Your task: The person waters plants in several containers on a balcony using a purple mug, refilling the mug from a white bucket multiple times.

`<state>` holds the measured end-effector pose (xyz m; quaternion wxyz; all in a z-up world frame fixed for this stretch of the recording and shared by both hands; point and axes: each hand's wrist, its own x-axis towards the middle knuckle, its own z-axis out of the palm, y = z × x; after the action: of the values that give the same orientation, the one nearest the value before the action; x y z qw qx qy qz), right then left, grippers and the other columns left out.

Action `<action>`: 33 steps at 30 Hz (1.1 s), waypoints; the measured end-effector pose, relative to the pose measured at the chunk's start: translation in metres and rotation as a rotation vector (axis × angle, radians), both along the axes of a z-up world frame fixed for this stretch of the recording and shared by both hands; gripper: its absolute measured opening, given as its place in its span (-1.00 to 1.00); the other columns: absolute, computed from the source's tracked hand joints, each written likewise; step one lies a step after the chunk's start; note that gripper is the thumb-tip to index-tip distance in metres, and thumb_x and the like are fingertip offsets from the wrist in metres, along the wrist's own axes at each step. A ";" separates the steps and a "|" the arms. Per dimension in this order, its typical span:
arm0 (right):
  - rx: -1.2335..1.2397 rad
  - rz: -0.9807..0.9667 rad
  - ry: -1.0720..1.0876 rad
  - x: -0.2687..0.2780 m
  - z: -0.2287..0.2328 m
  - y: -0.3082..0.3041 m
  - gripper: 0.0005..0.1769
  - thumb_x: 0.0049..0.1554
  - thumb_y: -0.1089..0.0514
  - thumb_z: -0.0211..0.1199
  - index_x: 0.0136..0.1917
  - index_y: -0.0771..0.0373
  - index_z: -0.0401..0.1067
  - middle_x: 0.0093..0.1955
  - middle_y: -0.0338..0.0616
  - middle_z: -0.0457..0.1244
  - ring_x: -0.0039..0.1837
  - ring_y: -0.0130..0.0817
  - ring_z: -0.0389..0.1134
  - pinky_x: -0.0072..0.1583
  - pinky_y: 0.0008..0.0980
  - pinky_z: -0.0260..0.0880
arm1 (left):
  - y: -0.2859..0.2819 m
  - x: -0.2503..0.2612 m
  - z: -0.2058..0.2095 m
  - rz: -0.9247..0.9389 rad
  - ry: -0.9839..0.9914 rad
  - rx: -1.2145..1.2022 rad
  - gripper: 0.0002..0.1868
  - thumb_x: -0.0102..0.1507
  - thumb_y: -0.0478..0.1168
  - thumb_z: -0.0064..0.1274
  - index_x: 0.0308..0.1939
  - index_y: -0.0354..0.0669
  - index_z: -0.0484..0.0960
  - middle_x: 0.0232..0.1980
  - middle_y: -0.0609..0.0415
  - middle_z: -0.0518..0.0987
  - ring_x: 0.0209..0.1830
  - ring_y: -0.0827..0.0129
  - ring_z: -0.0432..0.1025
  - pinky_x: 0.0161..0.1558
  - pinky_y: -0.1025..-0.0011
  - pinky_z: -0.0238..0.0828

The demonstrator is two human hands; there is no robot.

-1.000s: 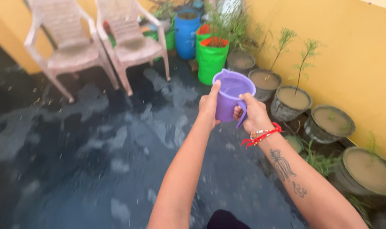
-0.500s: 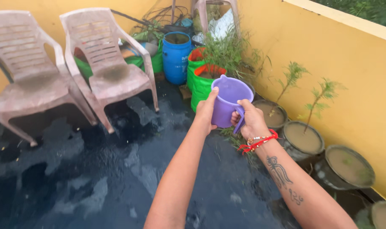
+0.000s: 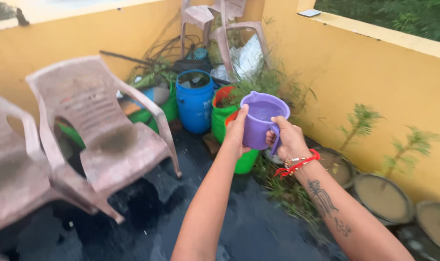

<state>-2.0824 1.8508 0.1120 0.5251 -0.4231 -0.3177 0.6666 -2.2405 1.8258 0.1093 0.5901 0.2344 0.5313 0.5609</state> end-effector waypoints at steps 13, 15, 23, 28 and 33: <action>-0.006 -0.102 -0.034 -0.121 0.012 0.232 -0.72 0.12 0.11 0.33 -0.30 0.29 0.35 -0.44 -0.13 0.24 -0.42 -0.34 0.28 -0.30 -0.30 0.35 | 0.240 -0.125 0.006 -0.146 0.094 0.011 0.07 -0.03 0.62 -0.07 0.30 -0.04 0.44 0.27 -0.15 0.51 0.16 -0.14 0.45 0.08 -0.21 0.34; 0.021 -0.089 -0.049 -0.137 0.008 0.275 -0.70 0.13 0.10 0.32 -0.30 0.31 0.35 -0.45 -0.12 0.24 -0.43 -0.33 0.26 -0.31 -0.30 0.34 | 0.280 -0.140 0.003 -0.144 0.094 0.008 0.06 -0.04 0.61 -0.07 0.31 0.00 0.41 0.28 -0.08 0.48 0.19 -0.10 0.42 0.09 -0.23 0.31; -0.015 -0.072 -0.050 -0.204 0.015 0.428 -0.70 0.13 0.10 0.32 -0.30 0.30 0.35 -0.43 -0.13 0.25 -0.42 -0.34 0.29 -0.30 -0.31 0.38 | 0.428 -0.206 0.007 -0.132 0.086 0.039 0.08 -0.03 0.59 -0.05 0.34 -0.05 0.37 0.32 -0.17 0.46 0.22 -0.15 0.41 0.10 -0.25 0.31; -0.034 -0.092 -0.095 -0.240 0.018 0.486 -0.70 0.13 0.08 0.32 -0.32 0.29 0.36 -0.44 -0.13 0.25 -0.43 -0.34 0.29 -0.30 -0.32 0.37 | 0.492 -0.243 0.004 -0.171 0.053 -0.002 0.07 -0.02 0.57 -0.04 0.38 -0.03 0.35 0.32 -0.21 0.43 0.21 -0.23 0.39 0.11 -0.25 0.29; -0.083 -0.166 -0.161 -0.267 -0.002 0.525 -0.69 0.11 0.07 0.33 -0.34 0.30 0.40 -0.45 -0.10 0.27 -0.44 -0.32 0.27 -0.32 -0.32 0.35 | 0.544 -0.273 -0.019 -0.275 0.017 -0.036 0.08 -0.01 0.58 -0.05 0.33 -0.12 0.45 0.25 -0.32 0.53 0.12 -0.30 0.46 0.09 -0.22 0.33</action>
<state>-2.3495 2.3755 0.1098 0.5332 -0.5214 -0.2949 0.5974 -2.5133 2.3702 0.0900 0.6608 0.2991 0.5093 0.4632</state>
